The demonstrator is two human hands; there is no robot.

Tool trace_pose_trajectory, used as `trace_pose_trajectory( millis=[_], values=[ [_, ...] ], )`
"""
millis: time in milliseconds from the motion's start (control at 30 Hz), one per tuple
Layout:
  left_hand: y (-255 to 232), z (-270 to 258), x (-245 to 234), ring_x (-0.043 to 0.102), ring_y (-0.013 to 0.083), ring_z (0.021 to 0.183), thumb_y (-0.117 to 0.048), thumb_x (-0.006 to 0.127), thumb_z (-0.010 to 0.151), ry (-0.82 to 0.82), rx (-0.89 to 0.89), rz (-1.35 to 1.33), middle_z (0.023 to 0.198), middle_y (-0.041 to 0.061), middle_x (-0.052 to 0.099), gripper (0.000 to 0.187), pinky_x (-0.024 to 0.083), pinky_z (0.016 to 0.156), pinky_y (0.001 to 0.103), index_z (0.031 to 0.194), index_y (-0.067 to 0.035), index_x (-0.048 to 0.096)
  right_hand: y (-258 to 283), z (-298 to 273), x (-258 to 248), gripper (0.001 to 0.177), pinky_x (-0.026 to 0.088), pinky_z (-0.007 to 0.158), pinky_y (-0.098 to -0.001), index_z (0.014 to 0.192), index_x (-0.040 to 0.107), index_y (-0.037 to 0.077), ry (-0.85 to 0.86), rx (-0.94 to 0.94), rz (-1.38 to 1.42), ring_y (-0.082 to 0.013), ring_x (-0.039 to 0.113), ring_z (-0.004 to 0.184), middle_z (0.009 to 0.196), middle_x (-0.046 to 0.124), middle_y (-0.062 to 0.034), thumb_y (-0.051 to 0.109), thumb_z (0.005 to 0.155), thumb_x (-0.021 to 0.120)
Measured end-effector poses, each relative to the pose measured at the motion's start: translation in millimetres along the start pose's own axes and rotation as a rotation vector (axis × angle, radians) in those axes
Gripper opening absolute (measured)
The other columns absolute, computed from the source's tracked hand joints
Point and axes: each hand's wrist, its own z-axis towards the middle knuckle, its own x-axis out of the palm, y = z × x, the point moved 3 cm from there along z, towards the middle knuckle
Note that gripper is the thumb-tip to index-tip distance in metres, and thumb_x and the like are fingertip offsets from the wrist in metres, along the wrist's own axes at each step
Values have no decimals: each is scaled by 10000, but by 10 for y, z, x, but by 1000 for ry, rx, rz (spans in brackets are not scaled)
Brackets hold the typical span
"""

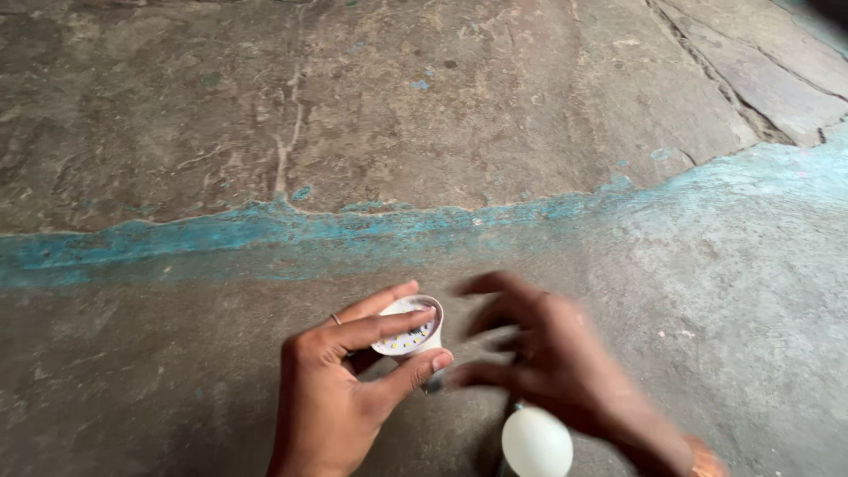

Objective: The person assembles LED light bulbs by hand, using a screwdriver to adjust internal components. They handle multiple bulb parts, including LED modules and glass casings, and fit them together on a concrete floor.

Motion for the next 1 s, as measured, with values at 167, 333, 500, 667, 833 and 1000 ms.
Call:
trace_pose_trajectory(
  millis=[167, 333, 500, 667, 833, 1000],
  values=[
    [-172, 15, -106, 786, 162, 1072, -50, 945, 591, -24, 81, 57, 1216, 76, 782, 397, 620, 844, 296, 947, -88, 772, -541, -230, -194, 269, 646, 810, -364, 993, 728, 195, 267, 455, -1096, -193, 762, 912, 975, 787, -47, 447, 903, 759],
    [-242, 76, -98, 801, 119, 1004, 26, 914, 491, -71, -97, 81, 1136, 33, 816, 527, 656, 865, 273, 836, -121, 544, -1331, -278, 120, 316, 593, 978, -360, 1186, 717, 204, 579, 714, -1089, -174, 717, 1131, 1146, 757, -12, 440, 985, 659],
    [-292, 50, -133, 811, 142, 986, 59, 891, 503, -56, 28, 112, 1075, 61, 834, 457, 649, 854, 283, 751, -96, 539, -1646, -276, 390, 303, 574, 1028, -355, 1262, 707, 216, 665, 648, -1081, -168, 676, 1234, 1246, 720, -3, 364, 1013, 618],
    [-226, -1, -127, 815, 130, 1012, 53, 879, 534, -40, 28, 73, 1129, 53, 829, 424, 661, 859, 272, 737, -91, 536, -1890, -236, 460, 300, 541, 1062, -355, 1296, 690, 267, 717, 697, -998, -190, 653, 1270, 1278, 704, 0, 364, 1019, 631],
    [-203, -3, -46, 810, 126, 1028, 75, 854, 508, 58, -13, 23, 1119, 48, 838, 442, 665, 845, 273, 766, -92, 537, -1698, -162, 400, 316, 621, 943, -374, 1251, 685, 188, 630, 543, -892, -205, 726, 1140, 1174, 749, -30, 364, 992, 641],
    [-149, -37, 170, 805, 116, 1025, 77, 847, 499, 122, -78, 31, 1103, 33, 841, 449, 659, 851, 279, 778, -95, 541, -1288, -137, 224, 367, 605, 875, -384, 1019, 771, 98, 507, 365, -907, -269, 736, 983, 988, 763, -128, 424, 853, 796]
  ],
)
